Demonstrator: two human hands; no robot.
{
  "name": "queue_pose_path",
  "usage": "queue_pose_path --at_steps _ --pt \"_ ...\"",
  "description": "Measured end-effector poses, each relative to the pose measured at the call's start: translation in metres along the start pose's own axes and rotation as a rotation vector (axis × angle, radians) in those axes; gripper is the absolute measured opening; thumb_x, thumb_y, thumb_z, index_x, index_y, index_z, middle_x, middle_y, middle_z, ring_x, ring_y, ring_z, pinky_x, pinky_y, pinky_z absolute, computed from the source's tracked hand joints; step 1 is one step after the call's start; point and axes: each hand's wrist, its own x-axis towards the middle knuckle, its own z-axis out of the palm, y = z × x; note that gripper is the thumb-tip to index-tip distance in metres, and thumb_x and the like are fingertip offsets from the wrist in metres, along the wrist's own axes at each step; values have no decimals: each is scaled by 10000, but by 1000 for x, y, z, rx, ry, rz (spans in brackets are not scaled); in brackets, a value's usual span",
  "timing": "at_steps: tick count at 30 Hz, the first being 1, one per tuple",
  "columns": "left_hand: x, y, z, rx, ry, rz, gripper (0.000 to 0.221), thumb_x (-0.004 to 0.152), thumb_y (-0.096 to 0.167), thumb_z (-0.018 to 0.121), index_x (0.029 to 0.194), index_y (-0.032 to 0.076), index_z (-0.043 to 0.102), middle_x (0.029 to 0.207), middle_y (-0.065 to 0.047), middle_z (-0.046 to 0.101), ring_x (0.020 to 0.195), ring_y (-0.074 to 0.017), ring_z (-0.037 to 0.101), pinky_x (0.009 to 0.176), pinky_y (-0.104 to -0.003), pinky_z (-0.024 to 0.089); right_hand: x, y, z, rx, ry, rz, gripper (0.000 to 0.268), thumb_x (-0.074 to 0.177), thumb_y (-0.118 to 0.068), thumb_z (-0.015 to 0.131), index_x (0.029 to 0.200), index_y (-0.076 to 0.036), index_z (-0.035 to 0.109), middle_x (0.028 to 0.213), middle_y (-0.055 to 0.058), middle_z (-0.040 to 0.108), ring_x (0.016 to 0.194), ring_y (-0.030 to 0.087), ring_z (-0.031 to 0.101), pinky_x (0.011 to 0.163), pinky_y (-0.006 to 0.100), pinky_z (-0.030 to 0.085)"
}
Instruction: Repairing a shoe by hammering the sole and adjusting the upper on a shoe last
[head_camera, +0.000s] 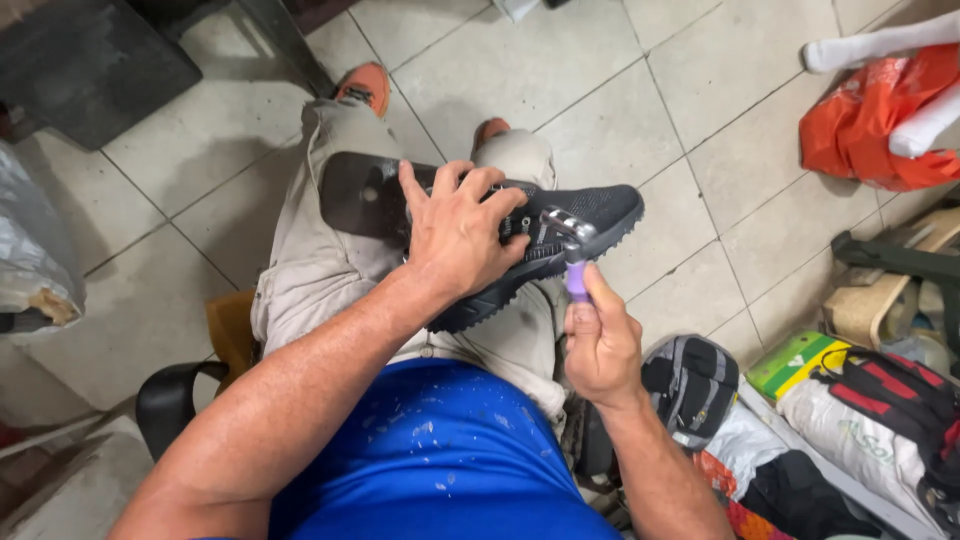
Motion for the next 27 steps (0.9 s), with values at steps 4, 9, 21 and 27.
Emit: queue_pose_path --at_steps 4,9,21,27 --pt "-1 2 -5 -13 5 5 395 717 342 815 1089 260 711 1201 -17 620 1246 -354 527 914 -831 304 2 -5 4 -33 -3 69 429 1047 -199 442 1401 -1 581 633 92 665 554 277 655 537 432 530" --pt "7 -5 -14 54 37 77 392 718 381 832 1077 273 717 1172 -23 626 1224 -352 528 910 -874 234 -52 18 8 -141 201 35 404 1000 -184 565 1358 -1 606 665 87 714 583 295 701 507 413 537" --pt "-43 -24 -26 79 162 14 754 689 470 892 1308 141 612 998 -81 522 895 -334 574 712 -470 458 -31 31 14 213 239 230 672 881 -465 747 1363 -72 490 1210 126 508 1126 268 541 934 392 521" --pt "-40 -17 -12 23 103 86 620 722 332 868 1274 161 643 904 -48 605 870 -298 640 756 -441 500 81 48 37 890 312 294 634 967 -353 740 1431 -87 400 1352 178 522 1263 306 528 1121 499 427"
